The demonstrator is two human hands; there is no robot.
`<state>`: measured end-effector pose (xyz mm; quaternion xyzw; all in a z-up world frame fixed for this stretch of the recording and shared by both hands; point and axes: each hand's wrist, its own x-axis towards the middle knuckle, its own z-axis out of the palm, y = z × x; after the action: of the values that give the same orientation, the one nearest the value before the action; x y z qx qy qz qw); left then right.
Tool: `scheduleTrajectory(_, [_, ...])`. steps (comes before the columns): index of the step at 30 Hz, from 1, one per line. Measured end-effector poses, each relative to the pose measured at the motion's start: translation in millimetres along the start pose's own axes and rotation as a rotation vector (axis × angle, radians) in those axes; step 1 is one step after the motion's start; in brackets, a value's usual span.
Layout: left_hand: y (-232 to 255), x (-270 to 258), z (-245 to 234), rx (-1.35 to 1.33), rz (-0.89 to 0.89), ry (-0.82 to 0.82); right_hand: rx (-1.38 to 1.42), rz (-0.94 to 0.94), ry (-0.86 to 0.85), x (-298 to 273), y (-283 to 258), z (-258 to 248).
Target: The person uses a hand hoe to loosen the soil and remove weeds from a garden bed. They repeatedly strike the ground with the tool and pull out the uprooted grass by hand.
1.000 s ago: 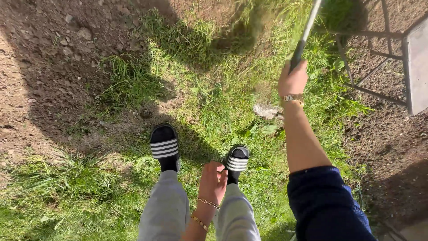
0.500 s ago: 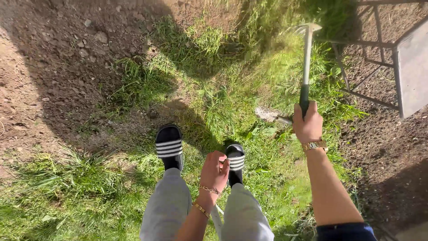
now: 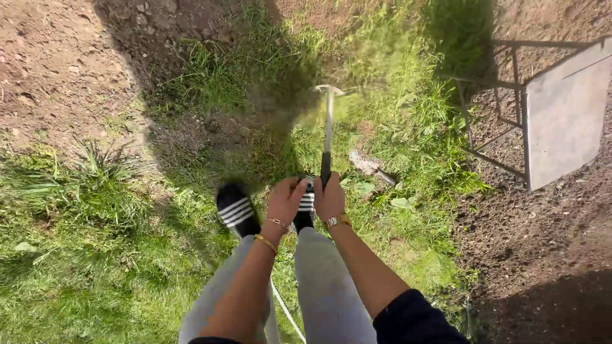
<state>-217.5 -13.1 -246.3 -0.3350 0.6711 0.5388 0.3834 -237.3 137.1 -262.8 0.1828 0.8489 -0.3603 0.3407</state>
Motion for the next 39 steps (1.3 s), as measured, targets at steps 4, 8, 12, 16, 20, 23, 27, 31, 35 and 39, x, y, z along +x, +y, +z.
scheduleTrajectory(4, [-1.2,47.0,-3.8,0.007,-0.070,-0.118,-0.511,0.098,-0.183,-28.1,-107.6,1.1])
scheduleTrajectory(8, [-59.4,104.9,-63.8,0.036,0.082,0.189,-0.592,-0.532,-0.171,69.0,-25.9,-18.2])
scheduleTrajectory(12, [-103.3,123.2,-117.2,0.316,0.344,0.285,-0.746,-0.666,0.218,179.5,-14.7,-7.9])
scheduleTrajectory(16, [-154.5,149.2,-172.9,0.536,0.522,0.431,-0.920,-0.893,0.279,232.1,-62.3,46.5])
scheduleTrajectory(20, [-184.5,152.2,-229.3,0.914,0.262,0.196,-1.092,-0.942,0.160,297.8,-49.0,94.6])
scheduleTrajectory(23, [-238.1,175.1,-249.6,1.020,0.201,0.108,-0.916,-0.918,-0.037,259.7,-27.8,104.3])
scheduleTrajectory(27, [-262.8,196.4,-266.1,1.145,0.060,0.181,-0.924,-1.232,-0.005,216.0,53.5,117.1])
scheduleTrajectory(31, [-256.0,201.6,-270.7,1.071,0.013,0.182,-0.817,-1.161,-0.208,208.0,58.4,79.5])
scheduleTrajectory(35, [-255.5,229.3,-267.3,0.998,0.024,0.213,-0.813,-0.767,0.094,203.0,34.1,25.3])
scheduleTrajectory(39, [-244.9,249.1,-258.5,1.111,0.024,0.363,-1.173,-0.609,0.100,202.2,17.0,18.4])
